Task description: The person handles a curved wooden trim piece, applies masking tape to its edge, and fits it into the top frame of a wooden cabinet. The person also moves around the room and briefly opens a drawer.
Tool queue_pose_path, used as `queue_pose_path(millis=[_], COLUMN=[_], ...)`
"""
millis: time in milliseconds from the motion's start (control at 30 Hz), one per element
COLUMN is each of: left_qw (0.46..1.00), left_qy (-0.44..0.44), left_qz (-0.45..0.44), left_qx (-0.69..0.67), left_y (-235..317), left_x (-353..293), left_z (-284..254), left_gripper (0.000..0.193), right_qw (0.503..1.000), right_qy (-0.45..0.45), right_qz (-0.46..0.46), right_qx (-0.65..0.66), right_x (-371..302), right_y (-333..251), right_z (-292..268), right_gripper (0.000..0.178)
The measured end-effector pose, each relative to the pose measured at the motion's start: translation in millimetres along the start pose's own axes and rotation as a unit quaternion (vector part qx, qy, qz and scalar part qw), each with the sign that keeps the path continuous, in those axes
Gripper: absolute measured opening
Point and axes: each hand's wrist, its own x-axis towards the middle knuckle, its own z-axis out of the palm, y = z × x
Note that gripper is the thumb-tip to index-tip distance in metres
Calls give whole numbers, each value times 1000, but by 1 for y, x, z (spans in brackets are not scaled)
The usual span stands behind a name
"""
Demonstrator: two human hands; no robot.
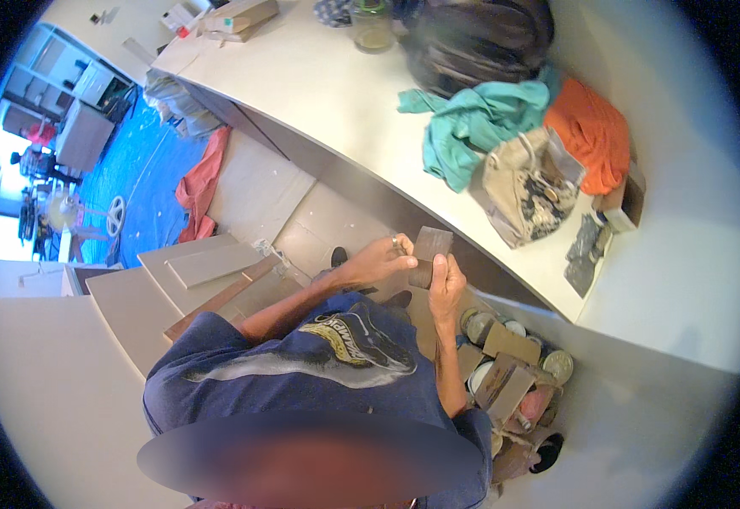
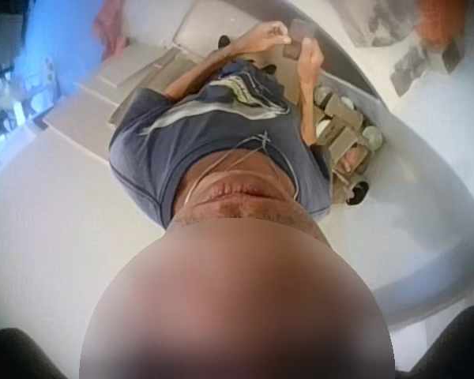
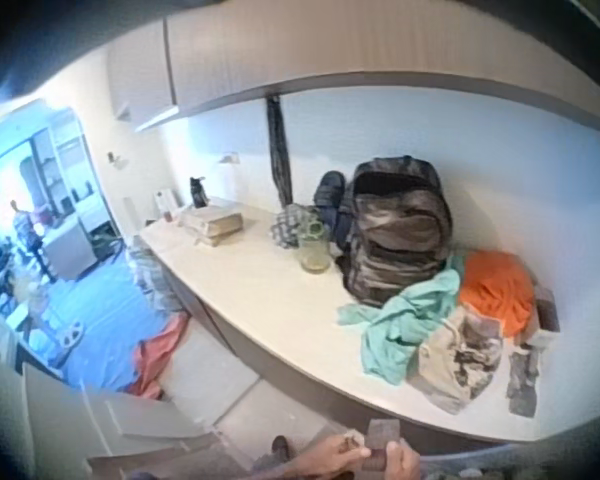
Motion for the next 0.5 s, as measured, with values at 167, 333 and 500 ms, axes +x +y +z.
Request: queue_pose_path(millis=[167,333,500], left_qw=[993,986,960], left_qy=[96,158,254], left_qz=[43,40,113], left_qx=[-48,-38,27], left_y=[-6,-2,7], left_x=[-9,-3,-7], left_z=[-44,-107,-170], left_gripper=[17,19,20], right_qw=[999,999,999], right_qy=[-17,17,-31], right_qz=[-31,-1,18], right_qx=[25,29,26], right_x=[27,53,77], right_y=[-12,-31,-47], right_z=[70,148,205], right_gripper=[36,34,33])
